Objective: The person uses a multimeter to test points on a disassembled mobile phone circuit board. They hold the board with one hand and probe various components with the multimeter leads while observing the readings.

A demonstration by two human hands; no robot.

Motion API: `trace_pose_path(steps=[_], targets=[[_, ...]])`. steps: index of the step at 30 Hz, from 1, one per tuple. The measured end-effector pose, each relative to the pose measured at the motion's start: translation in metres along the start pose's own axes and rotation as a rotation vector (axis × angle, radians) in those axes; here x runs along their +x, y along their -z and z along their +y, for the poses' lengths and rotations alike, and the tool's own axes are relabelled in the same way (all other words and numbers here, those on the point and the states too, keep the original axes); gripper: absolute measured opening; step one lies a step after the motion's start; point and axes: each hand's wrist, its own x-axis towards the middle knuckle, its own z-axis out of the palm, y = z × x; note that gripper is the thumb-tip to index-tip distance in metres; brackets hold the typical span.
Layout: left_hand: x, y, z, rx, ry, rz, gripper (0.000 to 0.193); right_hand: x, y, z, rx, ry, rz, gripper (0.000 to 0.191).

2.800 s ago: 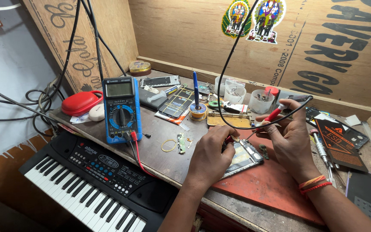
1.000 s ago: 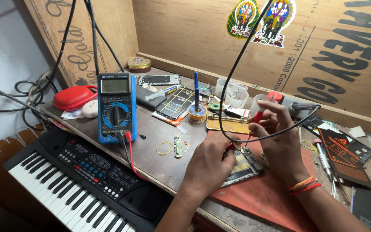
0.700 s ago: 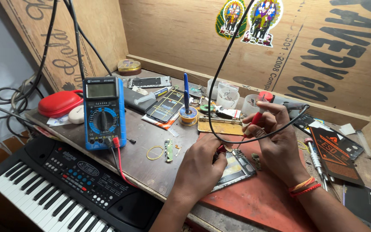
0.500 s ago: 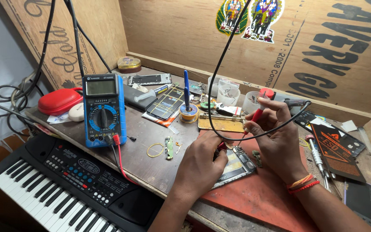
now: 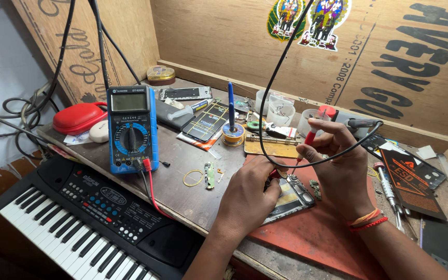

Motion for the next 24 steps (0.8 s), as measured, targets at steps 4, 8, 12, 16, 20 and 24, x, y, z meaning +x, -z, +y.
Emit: trace_pose_path(steps=[4, 8, 12, 16, 20, 24], targets=[[0.000, 0.000, -0.001, -0.006, -0.026, 0.013, 0.022, 0.002, -0.001, 0.000, 0.049, 0.004, -0.034, 0.048], [0.000, -0.001, -0.001, -0.011, -0.007, 0.014, 0.020, 0.002, 0.000, 0.003, 0.054, -0.036, -0.059, 0.047], [0.001, 0.000, -0.002, 0.013, 0.018, 0.029, 0.018, -0.002, -0.002, 0.008, 0.024, 0.018, -0.080, 0.049], [0.003, -0.001, -0.005, -0.162, 0.145, 0.064, 0.019, -0.002, 0.003, 0.015, 0.082, 0.021, -0.058, 0.049], [0.009, -0.003, -0.016, -0.398, 0.298, 0.170, 0.023, 0.001, 0.008, 0.019, 0.116, -0.034, -0.035, 0.049], [0.014, 0.000, -0.026, -0.588, 0.317, 0.222, 0.024, 0.002, 0.007, 0.020, 0.120, -0.007, -0.041, 0.048]])
